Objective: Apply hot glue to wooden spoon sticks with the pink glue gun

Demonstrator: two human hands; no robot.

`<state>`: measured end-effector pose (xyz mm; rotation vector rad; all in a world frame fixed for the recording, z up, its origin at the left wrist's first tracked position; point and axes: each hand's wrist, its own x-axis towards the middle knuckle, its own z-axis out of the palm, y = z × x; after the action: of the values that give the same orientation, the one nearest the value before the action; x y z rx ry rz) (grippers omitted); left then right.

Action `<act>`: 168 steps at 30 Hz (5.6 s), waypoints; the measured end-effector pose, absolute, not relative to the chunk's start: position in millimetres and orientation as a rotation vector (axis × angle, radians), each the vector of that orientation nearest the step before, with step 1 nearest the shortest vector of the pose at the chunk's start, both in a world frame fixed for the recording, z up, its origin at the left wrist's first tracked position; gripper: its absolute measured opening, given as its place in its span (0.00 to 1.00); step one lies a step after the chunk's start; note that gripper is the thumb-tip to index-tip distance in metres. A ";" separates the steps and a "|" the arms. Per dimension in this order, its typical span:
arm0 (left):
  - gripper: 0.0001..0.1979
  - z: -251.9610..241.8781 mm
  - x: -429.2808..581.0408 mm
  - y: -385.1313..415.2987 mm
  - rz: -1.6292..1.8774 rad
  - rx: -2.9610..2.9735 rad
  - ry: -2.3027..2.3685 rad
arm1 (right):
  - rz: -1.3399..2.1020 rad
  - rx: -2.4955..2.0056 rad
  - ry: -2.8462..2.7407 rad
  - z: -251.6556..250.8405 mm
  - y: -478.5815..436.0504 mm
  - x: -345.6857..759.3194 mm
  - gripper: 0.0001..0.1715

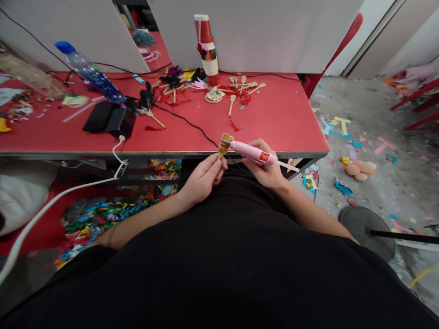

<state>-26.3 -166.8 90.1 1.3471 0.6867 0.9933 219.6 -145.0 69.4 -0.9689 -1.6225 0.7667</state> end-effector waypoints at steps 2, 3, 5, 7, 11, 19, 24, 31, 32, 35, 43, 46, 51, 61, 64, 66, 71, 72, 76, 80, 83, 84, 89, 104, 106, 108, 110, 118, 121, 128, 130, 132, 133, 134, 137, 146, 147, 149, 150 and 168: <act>0.22 90.0 -25.8 -166.1 0.995 1.321 0.669 | 0.787 -0.985 -1.560 63.5 -144.1 222.8 0.32; 0.22 90.0 -25.7 -165.9 0.995 1.314 0.668 | 0.792 -0.993 -1.537 61.1 -143.6 224.2 0.33; 0.23 89.9 -25.5 -166.1 0.991 1.310 0.679 | 0.791 -1.012 -1.530 58.2 -142.5 226.0 0.33; 0.23 89.6 -25.2 -166.5 0.990 1.305 0.690 | 0.773 -1.027 -1.552 58.0 -142.2 226.3 0.32; 0.23 88.0 -24.6 -166.8 0.991 1.274 0.682 | 0.746 -1.035 -1.600 60.3 -144.4 223.3 0.31; 0.23 83.7 -24.5 -163.7 0.969 1.264 0.659 | 0.719 -0.994 -1.678 58.3 -145.9 216.9 0.24; 0.24 83.8 -24.9 -165.7 0.997 1.303 0.654 | 0.714 -0.955 -1.662 56.8 -145.6 222.5 0.24; 0.24 84.1 -25.7 -168.0 0.996 1.338 0.665 | 0.714 -0.901 -1.631 55.4 -145.1 224.1 0.22; 0.24 84.0 -25.8 -168.1 1.002 1.342 0.673 | 0.693 -0.893 -1.642 56.8 -145.5 222.8 0.20; 0.23 83.7 -26.4 -168.9 1.010 1.367 0.695 | 0.631 -0.915 -1.682 62.3 -147.9 219.0 0.17; 0.21 82.7 -27.4 -172.1 1.012 1.422 0.751 | 0.819 -0.873 -1.668 66.0 -150.0 214.0 0.19; 0.21 81.7 -28.2 -172.1 1.020 1.438 0.765 | 0.895 -0.855 -1.651 65.2 -149.3 213.7 0.19; 0.20 81.3 -28.1 -172.1 1.034 1.441 0.776 | 1.005 -0.877 -1.618 63.7 -149.0 213.4 0.22; 0.20 84.2 -28.1 -172.7 1.010 1.427 0.788 | 0.969 -0.871 -1.636 66.4 -149.8 213.2 0.24; 0.20 82.8 -29.1 -171.3 1.014 1.408 0.766 | 0.920 -0.890 -1.658 63.7 -148.3 214.8 0.24; 0.21 82.8 -29.0 -169.4 1.008 1.366 0.725 | 0.821 -0.917 -1.699 62.2 -146.8 216.8 0.23; 0.24 87.3 -27.2 -165.3 0.944 1.238 0.623 | 0.607 -0.967 -1.767 62.5 -144.9 225.0 0.23; 0.25 88.5 -27.0 -165.2 0.948 1.231 0.621 | 0.577 -0.957 -1.756 62.8 -145.2 227.0 0.23; 0.25 91.6 -27.3 -166.4 1.013 1.221 0.641 | 0.522 -0.901 -1.655 65.7 -147.6 233.9 0.26; 0.26 91.4 -27.8 -167.3 1.023 1.261 0.634 | 0.608 -0.946 -1.635 74.8 -150.6 232.8 0.24; 0.25 89.9 -27.9 -167.8 1.026 1.279 0.623 | 0.667 -0.964 -1.651 80.9 -151.1 226.9 0.22; 0.25 89.2 -27.9 -168.0 1.030 1.282 0.623 | 0.680 -0.966 -1.652 81.6 -150.8 224.7 0.22; 0.25 84.5 -27.8 -168.5 1.056 1.304 0.637 | 0.707 -0.976 -1.655 77.4 -148.8 217.1 0.23; 0.25 85.0 -26.3 -168.1 1.049 1.303 0.628 | 0.844 -0.871 -1.556 77.5 -150.6 214.0 0.23; 0.25 85.2 -26.0 -167.6 1.036 1.299 0.635 | 0.868 -0.862 -1.554 77.7 -150.2 212.3 0.22; 0.25 85.5 -26.1 -166.8 1.024 1.299 0.647 | 0.882 -0.882 -1.586 78.4 -150.0 210.7 0.22; 0.24 85.5 -26.5 -166.1 1.021 1.299 0.653 | 0.899 -0.900 -1.621 78.6 -150.2 208.8 0.22; 0.24 86.6 -27.4 -167.4 1.011 1.308 0.657 | 1.004 -0.850 -1.620 75.6 -150.7 209.8 0.22; 0.25 88.3 -28.1 -168.3 1.031 1.348 0.668 | 1.005 -0.819 -1.557 74.8 -151.7 215.6 0.24; 0.24 90.5 -28.0 -169.4 1.055 1.368 0.665 | 0.938 -0.807 -1.512 84.7 -154.4 215.6 0.24; 0.24 91.3 -26.9 -169.4 1.046 1.359 0.669 | 0.956 -0.826 -1.566 86.5 -154.9 212.1 0.25; 0.24 92.0 -26.0 -168.7 1.043 1.340 0.672 | 1.035 -0.839 -1.569 82.9 -154.9 207.4 0.27; 0.25 92.3 -25.8 -168.1 1.039 1.331 0.667 | 1.092 -0.834 -1.536 79.2 -154.5 204.8 0.28; 0.25 92.4 -25.9 -167.3 1.032 1.321 0.659 | 1.158 -0.821 -1.478 74.7 -153.7 202.3 0.30; 0.26 91.6 -27.2 -164.2 1.023 1.257 0.608 | 1.329 -0.727 -1.181 62.7 -147.2 197.7 0.36; 0.26 86.9 -26.8 -159.9 1.129 1.092 0.500 | 1.357 -0.729 -1.060 74.5 -141.0 208.6 0.36; 0.26 87.7 -26.2 -160.1 1.129 1.096 0.502 | 1.357 -0.711 -1.114 76.9 -144.1 206.8 0.35; 0.27 89.7 -25.4 -160.6 1.128 1.106 0.514 | 1.337 -0.686 -1.218 81.0 -149.7 201.5 0.33; 0.27 90.8 -25.3 -160.9 1.127 1.113 0.520 | 1.321 -0.686 -1.264 82.7 -151.7 198.7 0.32; 0.33 101.8 -27.6 -163.4 1.087 1.177 0.551 | 1.163 -0.765 -1.490 85.5 -151.0 198.7 0.22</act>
<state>-27.6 -163.4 101.8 1.1770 0.5513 1.0867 198.7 -151.0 85.5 -0.7652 -1.4901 1.1634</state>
